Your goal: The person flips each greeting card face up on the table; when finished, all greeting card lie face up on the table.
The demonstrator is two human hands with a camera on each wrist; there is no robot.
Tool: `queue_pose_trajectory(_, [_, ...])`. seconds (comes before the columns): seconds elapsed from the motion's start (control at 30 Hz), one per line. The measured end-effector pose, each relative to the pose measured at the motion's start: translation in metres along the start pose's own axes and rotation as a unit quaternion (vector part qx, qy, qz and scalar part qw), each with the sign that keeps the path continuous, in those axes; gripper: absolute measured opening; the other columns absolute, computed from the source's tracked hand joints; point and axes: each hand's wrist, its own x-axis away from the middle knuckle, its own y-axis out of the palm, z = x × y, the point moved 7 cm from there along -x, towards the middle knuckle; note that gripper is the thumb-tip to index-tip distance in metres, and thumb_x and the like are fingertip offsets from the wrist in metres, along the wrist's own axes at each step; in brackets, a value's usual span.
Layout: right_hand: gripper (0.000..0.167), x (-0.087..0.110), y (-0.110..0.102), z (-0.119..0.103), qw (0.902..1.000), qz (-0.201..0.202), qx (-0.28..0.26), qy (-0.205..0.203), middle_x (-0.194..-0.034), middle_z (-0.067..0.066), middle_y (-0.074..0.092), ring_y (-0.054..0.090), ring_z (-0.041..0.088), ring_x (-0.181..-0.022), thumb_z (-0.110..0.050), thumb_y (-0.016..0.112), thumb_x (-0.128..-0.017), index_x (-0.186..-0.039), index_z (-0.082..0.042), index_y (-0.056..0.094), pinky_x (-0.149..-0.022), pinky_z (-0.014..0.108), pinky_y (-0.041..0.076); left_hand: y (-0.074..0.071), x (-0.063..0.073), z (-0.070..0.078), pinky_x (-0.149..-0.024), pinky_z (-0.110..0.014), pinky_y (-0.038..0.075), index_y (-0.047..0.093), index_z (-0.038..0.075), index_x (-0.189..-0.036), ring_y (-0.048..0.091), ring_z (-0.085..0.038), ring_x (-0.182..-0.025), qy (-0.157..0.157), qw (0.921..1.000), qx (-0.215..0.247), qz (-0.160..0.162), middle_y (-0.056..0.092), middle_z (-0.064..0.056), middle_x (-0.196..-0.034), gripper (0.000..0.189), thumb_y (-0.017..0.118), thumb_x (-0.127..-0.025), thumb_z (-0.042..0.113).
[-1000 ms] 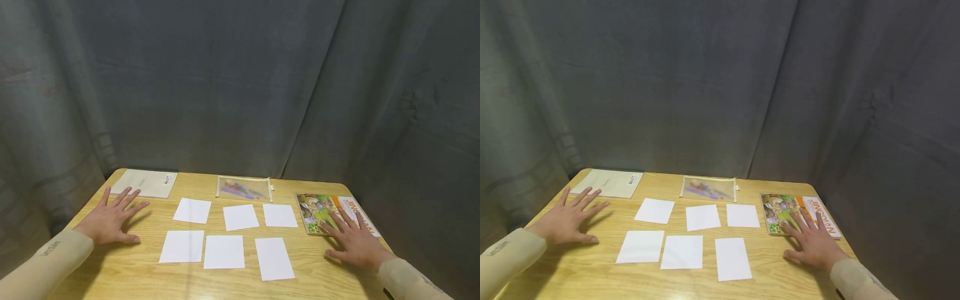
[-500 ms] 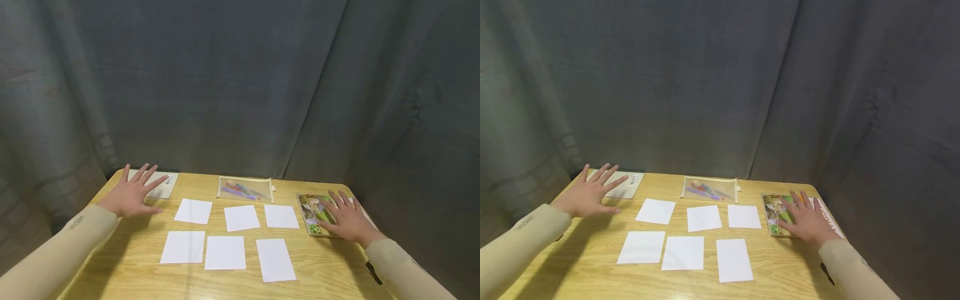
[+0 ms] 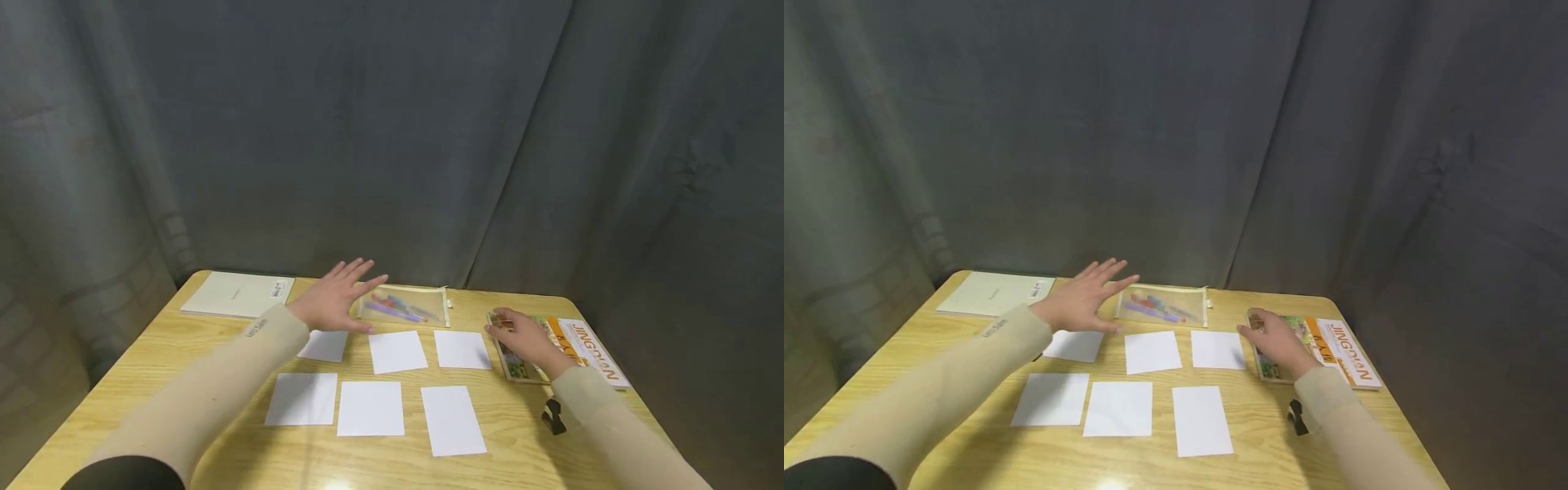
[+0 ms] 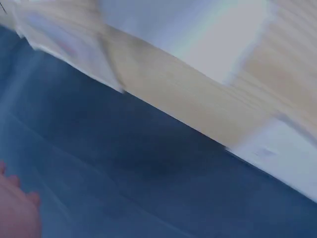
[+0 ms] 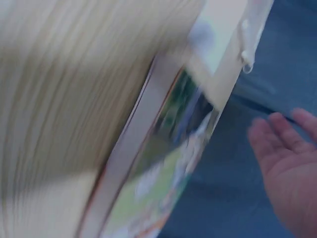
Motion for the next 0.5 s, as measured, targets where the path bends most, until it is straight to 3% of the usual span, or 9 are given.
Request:
queue_pose_trajectory(0.13, [0.055, -0.009, 0.013, 0.007, 0.9972, -0.005, -0.061, 0.044, -0.135, 0.033, 0.057, 0.057, 0.047, -0.122, -0.023, 0.059, -0.104, -0.143, 0.015, 0.047, -0.097, 0.057, 0.05, 0.016, -0.034, 0.044, -0.126, -0.045, 0.009, 0.018, 0.029, -0.167, 0.007, -0.031, -0.158, 0.045, 0.9978, 0.01, -0.047, 0.008, -0.012, -0.172, 0.108, 0.065, -0.083, 0.078])
queue_pose_trajectory(0.2, [0.052, -0.012, 0.02, 0.013, 0.9935, -0.009, -0.088, 0.071, -0.13, 0.032, 0.059, 0.061, 0.043, -0.115, -0.019, 0.059, -0.104, -0.14, 0.017, 0.048, -0.095, 0.054, 0.052, 0.026, -0.047, 0.064, -0.124, -0.052, 0.018, 0.019, 0.03, -0.167, 0.011, -0.03, -0.157, 0.057, 0.9961, 0.02, -0.064, 0.012, -0.011, -0.172, 0.109, 0.067, -0.082, 0.077])
queue_pose_trajectory(0.27, [0.036, -0.013, 0.028, 0.019, 0.9901, -0.012, -0.099, 0.098, -0.11, 0.026, 0.066, 0.065, 0.034, -0.093, -0.017, 0.058, -0.104, -0.123, 0.014, 0.059, -0.084, 0.047, 0.054, 0.037, -0.056, 0.082, -0.123, -0.051, 0.022, 0.019, 0.029, -0.167, 0.015, -0.029, -0.157, 0.067, 0.9937, 0.032, -0.084, 0.015, -0.01, -0.172, 0.108, 0.069, -0.083, 0.075])
queue_pose_trajectory(0.33, [0.021, -0.014, 0.035, 0.024, 0.9887, -0.014, -0.097, 0.113, -0.082, 0.014, 0.063, 0.057, 0.022, -0.068, -0.014, 0.058, -0.103, -0.093, 0.005, 0.063, -0.068, 0.038, 0.05, 0.052, -0.063, 0.099, -0.123, -0.049, 0.025, 0.022, 0.027, -0.166, 0.019, -0.027, -0.156, 0.071, 0.9918, 0.041, -0.098, 0.02, -0.008, -0.17, 0.106, 0.069, -0.083, 0.074])
queue_pose_trajectory(0.4, [0.031, -0.015, 0.039, 0.027, 0.9889, -0.008, -0.08, 0.125, -0.062, 0.001, 0.049, 0.039, 0.013, -0.054, -0.012, 0.06, -0.1, -0.071, -0.008, 0.053, -0.056, 0.03, 0.039, 0.065, -0.069, 0.115, -0.123, -0.042, 0.025, 0.028, 0.023, -0.165, 0.023, -0.025, -0.155, 0.075, 0.9903, 0.04, -0.11, 0.025, -0.008, -0.169, 0.103, 0.069, -0.085, 0.073])
queue_pose_trajectory(0.5, [0.042, -0.016, 0.043, 0.025, 0.9911, 0.003, -0.059, 0.119, -0.052, -0.005, 0.038, 0.03, 0.009, -0.047, -0.009, 0.06, -0.096, -0.059, -0.017, 0.041, -0.051, 0.028, 0.033, 0.084, -0.074, 0.133, -0.122, -0.031, 0.024, 0.037, 0.018, -0.162, 0.028, -0.021, -0.153, 0.075, 0.9898, 0.02, -0.119, 0.032, -0.007, -0.166, 0.1, 0.066, -0.085, 0.075])
